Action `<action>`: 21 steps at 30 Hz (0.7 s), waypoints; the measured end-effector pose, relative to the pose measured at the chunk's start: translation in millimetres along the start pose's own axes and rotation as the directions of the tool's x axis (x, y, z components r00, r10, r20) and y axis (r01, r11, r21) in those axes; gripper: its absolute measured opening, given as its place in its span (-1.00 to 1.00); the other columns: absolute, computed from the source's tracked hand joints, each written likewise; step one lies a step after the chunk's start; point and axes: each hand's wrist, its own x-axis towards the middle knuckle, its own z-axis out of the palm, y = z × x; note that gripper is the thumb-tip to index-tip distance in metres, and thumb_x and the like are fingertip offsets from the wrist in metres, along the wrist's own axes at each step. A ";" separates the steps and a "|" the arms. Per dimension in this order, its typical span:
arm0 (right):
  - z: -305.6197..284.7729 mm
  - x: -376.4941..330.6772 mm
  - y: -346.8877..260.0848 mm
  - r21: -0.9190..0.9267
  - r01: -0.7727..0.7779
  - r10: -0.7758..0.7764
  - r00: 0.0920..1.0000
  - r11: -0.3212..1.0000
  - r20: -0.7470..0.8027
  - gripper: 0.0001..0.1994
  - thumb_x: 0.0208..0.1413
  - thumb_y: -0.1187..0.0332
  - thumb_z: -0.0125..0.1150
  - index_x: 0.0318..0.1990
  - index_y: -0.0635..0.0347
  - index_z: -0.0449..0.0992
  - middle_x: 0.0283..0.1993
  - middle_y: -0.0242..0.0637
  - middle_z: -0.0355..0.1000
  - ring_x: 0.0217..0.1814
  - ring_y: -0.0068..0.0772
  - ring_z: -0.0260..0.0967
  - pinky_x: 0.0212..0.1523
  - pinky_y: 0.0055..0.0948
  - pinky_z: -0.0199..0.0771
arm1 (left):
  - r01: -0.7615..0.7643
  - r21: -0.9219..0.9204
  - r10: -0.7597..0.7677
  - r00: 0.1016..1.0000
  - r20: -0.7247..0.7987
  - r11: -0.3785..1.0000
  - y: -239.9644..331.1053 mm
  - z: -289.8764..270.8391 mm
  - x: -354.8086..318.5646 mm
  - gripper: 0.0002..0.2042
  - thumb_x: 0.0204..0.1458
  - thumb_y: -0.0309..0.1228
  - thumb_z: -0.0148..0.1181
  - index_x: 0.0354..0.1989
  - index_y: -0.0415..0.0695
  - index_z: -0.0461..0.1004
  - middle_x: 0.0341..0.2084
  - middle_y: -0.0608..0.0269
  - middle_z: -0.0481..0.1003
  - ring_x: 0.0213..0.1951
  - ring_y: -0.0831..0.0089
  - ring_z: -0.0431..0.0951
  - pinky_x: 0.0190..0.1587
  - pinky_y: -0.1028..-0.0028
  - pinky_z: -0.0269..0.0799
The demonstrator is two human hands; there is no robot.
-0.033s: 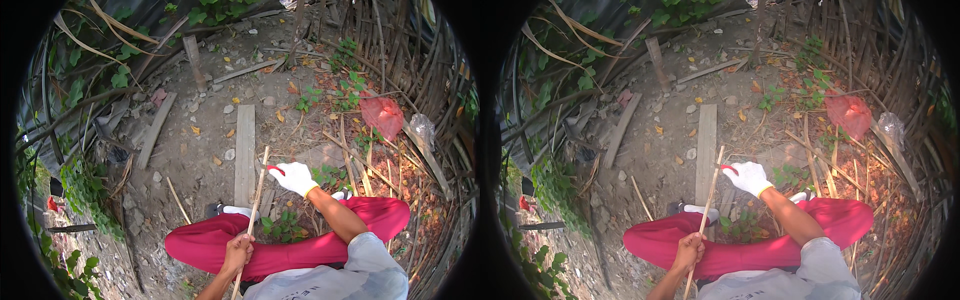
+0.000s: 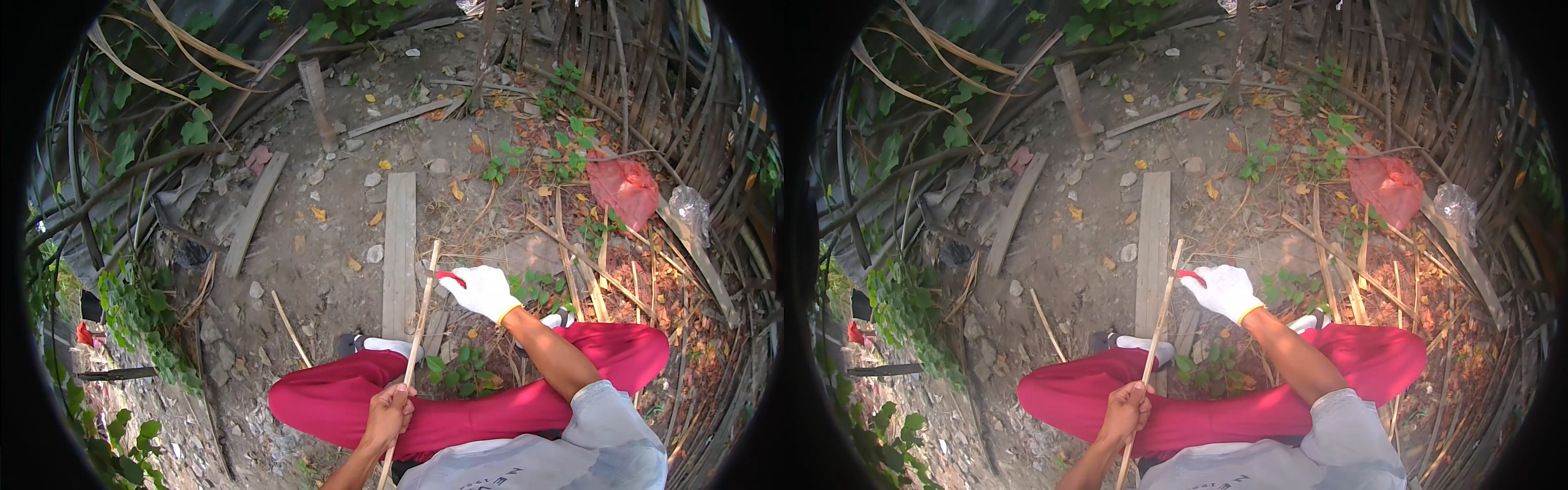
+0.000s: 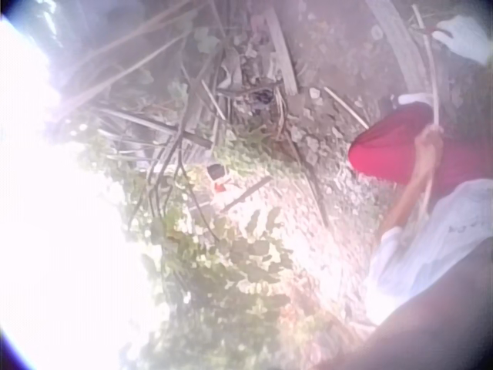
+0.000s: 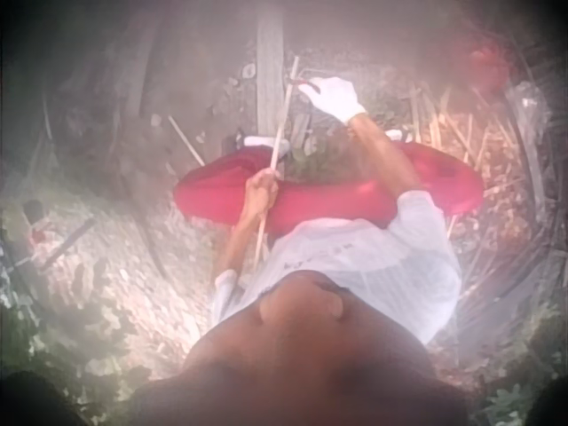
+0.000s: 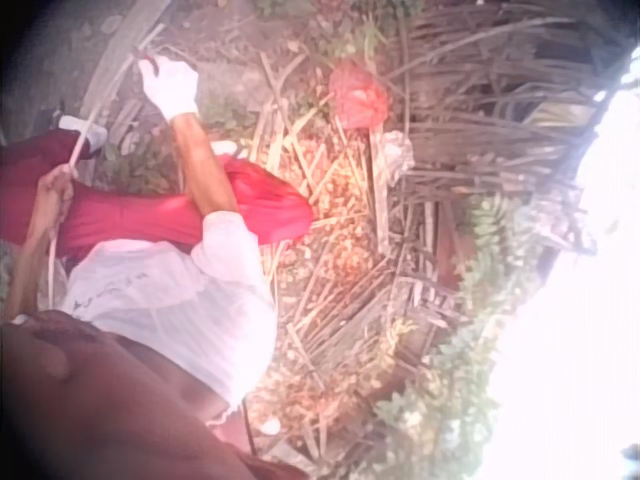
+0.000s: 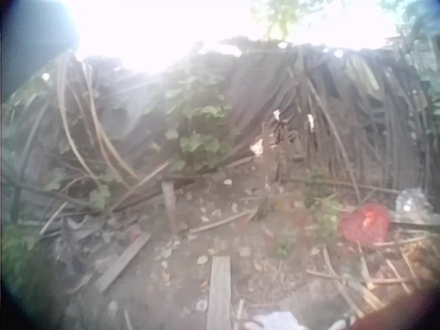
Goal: The person sits on the ground and uses a knife to shave and sharpen a thin wooden stick. They then use a metal file to further refine the stick's tip. Finally, they use the knife again to continue shaping the stick.
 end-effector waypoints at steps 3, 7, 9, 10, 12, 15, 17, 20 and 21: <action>0.0 1.0 -2.2 -0.007 0.010 -0.011 0.998 1.000 -0.069 -0.48 0.30 -0.21 -0.04 -0.14 -0.01 0.68 -0.36 -0.09 0.62 -0.27 0.05 0.61 -0.25 -0.03 0.58 | 0.015 -0.052 -0.014 0.999 0.029 0.999 9.2 -2.1 0.2 -0.72 0.46 -0.24 -0.12 -0.21 -0.17 0.40 -0.65 0.44 0.22 -0.70 0.71 0.12 -0.71 0.59 -0.04; -1.0 1.8 -7.3 0.039 -0.006 0.007 1.000 0.999 -0.013 -0.48 0.31 -0.21 -0.05 -0.15 -0.01 0.67 -0.28 -0.04 0.62 -0.20 0.08 0.60 -0.18 0.00 0.57 | 0.011 -0.094 -0.008 1.000 0.029 0.996 -0.5 -1.6 -0.7 -0.75 0.46 -0.25 -0.09 -0.13 -0.17 0.42 -0.67 0.45 0.22 -0.73 0.71 0.08 -0.72 0.57 -0.05; 6.9 7.6 -1.3 0.075 -0.147 0.147 0.989 0.986 0.006 -0.47 0.31 -0.22 -0.07 -0.15 -0.01 0.68 -0.22 0.00 0.62 -0.12 0.11 0.59 -0.10 0.01 0.56 | 0.030 -0.105 -0.029 0.999 0.015 0.994 -0.5 -3.2 1.0 -0.74 0.46 -0.25 -0.09 -0.14 -0.18 0.42 -0.67 0.44 0.23 -0.73 0.71 0.09 -0.73 0.56 -0.05; 14.6 13.8 4.9 0.091 -0.215 0.214 0.977 0.972 0.019 -0.46 0.31 -0.22 -0.07 -0.14 -0.01 0.68 -0.19 0.02 0.61 -0.08 0.12 0.58 -0.06 0.02 0.55 | 0.034 -0.043 -0.033 0.999 0.035 0.998 -5.7 -4.3 -8.9 -0.74 0.46 -0.26 -0.09 -0.15 -0.19 0.43 -0.68 0.43 0.24 -0.74 0.71 0.10 -0.73 0.56 -0.05; 20.3 35.1 95.9 0.144 -0.461 0.480 0.864 0.875 -0.154 -0.39 0.31 -0.25 -0.11 -0.17 0.12 0.67 -0.14 0.06 0.61 -0.01 0.14 0.56 0.03 -0.01 0.54 | 0.037 0.096 -0.046 0.994 0.096 0.995 -20.1 -4.8 -38.4 -0.73 0.46 -0.27 -0.08 -0.17 -0.20 0.45 -0.69 0.40 0.25 -0.75 0.70 0.11 -0.73 0.55 -0.04; -13.3 28.0 151.0 0.327 -0.551 0.590 0.807 0.767 -0.023 -0.38 0.29 -0.22 -0.01 -0.16 0.21 0.68 -0.13 0.09 0.61 0.00 0.16 0.56 0.03 -0.07 0.54 | 0.025 -0.058 -0.034 0.986 -0.160 0.998 -23.2 -31.4 -53.6 -0.72 0.45 -0.29 -0.07 -0.19 -0.23 0.47 -0.70 0.38 0.27 -0.76 0.69 0.13 -0.73 0.55 -0.03; 1.2 22.8 167.6 0.342 -0.423 0.487 0.864 0.839 -0.126 -0.36 0.27 -0.25 0.02 -0.10 0.22 0.69 -0.15 0.13 0.60 0.01 0.20 0.55 0.05 -0.08 0.52 | -0.074 0.035 0.078 0.986 -0.145 0.997 -27.4 -45.9 -42.6 -0.73 0.45 -0.30 -0.06 -0.17 -0.23 0.50 -0.69 0.39 0.28 -0.77 0.68 0.13 -0.74 0.54 -0.03; 4.0 18.7 133.8 0.268 -0.412 0.383 0.910 0.871 0.155 -0.34 0.23 -0.29 0.06 -0.05 0.20 0.69 -0.17 0.17 0.59 -0.01 0.22 0.55 0.06 -0.11 0.49 | -0.152 0.164 0.173 0.977 -0.126 0.975 -24.1 -40.4 -31.0 -0.73 0.43 -0.30 -0.01 -0.09 -0.26 0.54 -0.66 0.40 0.33 -0.67 0.69 0.20 -0.65 0.57 0.08; 10.5 16.1 123.3 0.330 -0.332 0.319 0.943 0.884 0.094 -0.36 0.24 -0.26 0.08 -0.05 0.22 0.68 -0.23 0.16 0.59 -0.09 0.19 0.56 0.00 -0.14 0.49 | -0.215 0.221 0.244 0.963 -0.114 0.951 -25.6 -36.5 -23.9 -0.72 0.42 -0.29 0.01 -0.07 -0.27 0.54 -0.65 0.41 0.34 -0.64 0.69 0.23 -0.61 0.57 0.12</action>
